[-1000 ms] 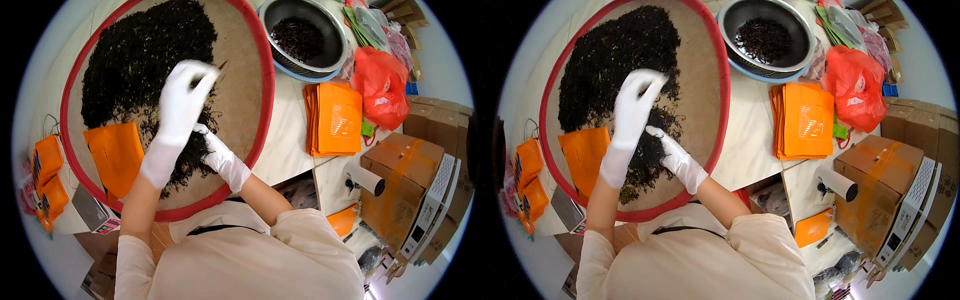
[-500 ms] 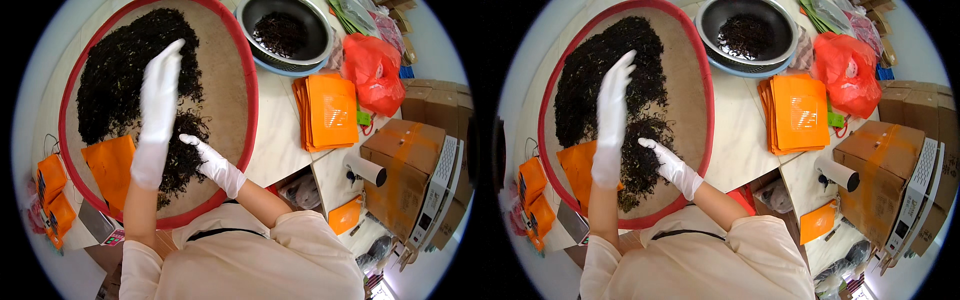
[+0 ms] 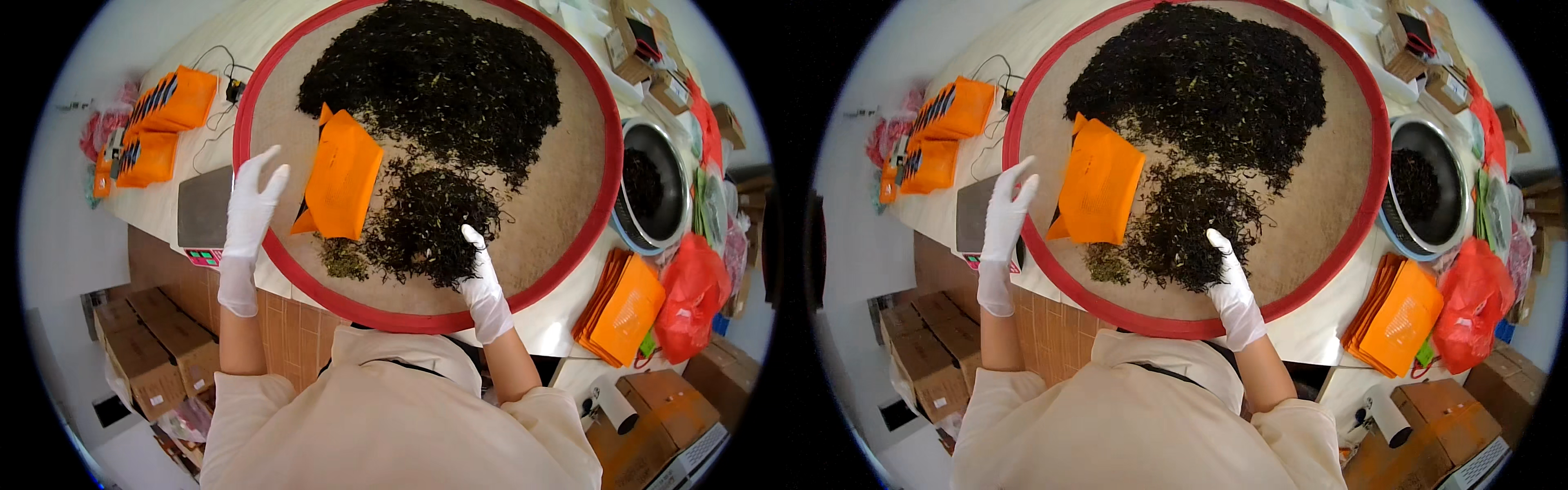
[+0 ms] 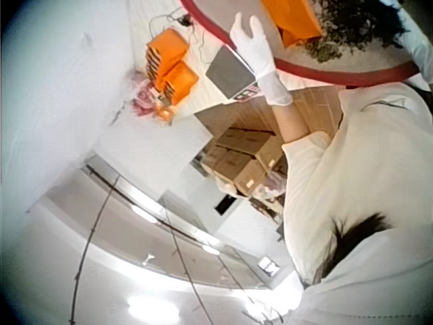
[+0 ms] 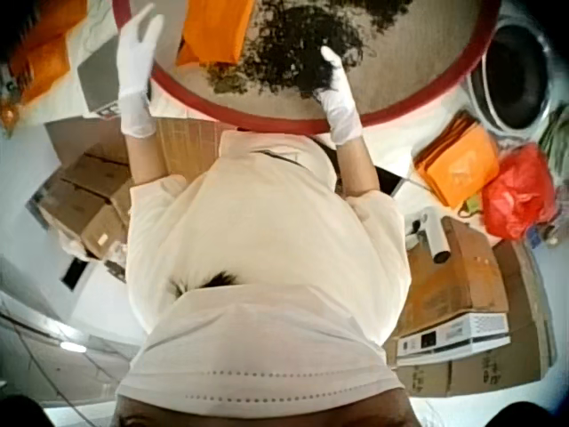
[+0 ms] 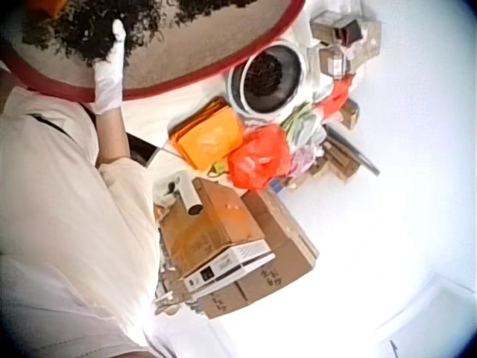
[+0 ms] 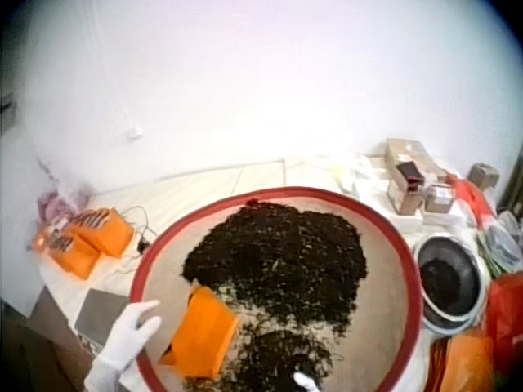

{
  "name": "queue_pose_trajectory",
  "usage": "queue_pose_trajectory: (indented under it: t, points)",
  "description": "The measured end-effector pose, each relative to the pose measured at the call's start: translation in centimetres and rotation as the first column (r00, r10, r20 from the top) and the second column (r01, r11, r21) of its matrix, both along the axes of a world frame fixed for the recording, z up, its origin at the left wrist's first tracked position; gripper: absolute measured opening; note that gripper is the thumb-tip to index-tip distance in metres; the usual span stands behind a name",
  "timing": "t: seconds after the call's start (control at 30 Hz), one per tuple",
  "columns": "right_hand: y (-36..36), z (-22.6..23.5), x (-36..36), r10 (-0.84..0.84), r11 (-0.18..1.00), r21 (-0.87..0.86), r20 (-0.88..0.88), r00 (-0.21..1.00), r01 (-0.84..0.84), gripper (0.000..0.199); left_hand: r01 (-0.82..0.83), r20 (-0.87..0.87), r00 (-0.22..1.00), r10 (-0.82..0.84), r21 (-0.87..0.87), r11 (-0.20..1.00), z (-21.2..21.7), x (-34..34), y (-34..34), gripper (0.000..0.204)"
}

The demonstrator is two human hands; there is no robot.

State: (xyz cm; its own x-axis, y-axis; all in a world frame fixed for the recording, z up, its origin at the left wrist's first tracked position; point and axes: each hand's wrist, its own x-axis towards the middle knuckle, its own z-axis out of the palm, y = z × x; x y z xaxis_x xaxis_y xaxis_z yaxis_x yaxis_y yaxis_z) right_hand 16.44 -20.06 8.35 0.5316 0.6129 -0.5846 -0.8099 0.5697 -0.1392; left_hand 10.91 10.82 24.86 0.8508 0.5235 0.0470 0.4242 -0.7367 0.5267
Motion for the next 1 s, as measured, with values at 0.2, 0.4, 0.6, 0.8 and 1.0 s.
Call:
queue_pose_trajectory:
  t: [0.2,0.4,0.6,0.8,1.0]
  points:
    - [0.8,1.2,-1.1,0.046,0.994,-0.096,-0.001,0.999,-0.046,0.043,0.091,-0.26,0.955,-0.144,-0.205,0.975,-2.5,-2.1,1.1,0.048]
    - [0.3,1.6,-2.1,0.013,0.99,-0.143,0.024,1.0,-0.01,0.04,0.14,-0.158,0.955,-0.253,-0.514,0.846,-4.8,-2.7,3.1,0.043]
    - [0.4,2.2,-3.0,-0.017,0.988,-0.155,0.046,0.999,0.024,0.041,0.097,-0.156,0.964,-0.216,-0.549,0.83,-7.1,-2.3,3.9,0.04]
    - [-1.0,2.7,-1.5,-0.118,0.981,-0.13,0.165,0.979,0.141,0.039,0.245,-0.192,0.947,-0.256,-0.082,0.966,-7.1,0.6,3.2,0.058]
    - [-4.1,2.4,0.4,-0.201,0.96,-0.15,0.223,0.954,0.237,0.044,0.153,-0.312,0.928,-0.205,-0.185,0.971,-8.1,6.4,2.9,0.043]
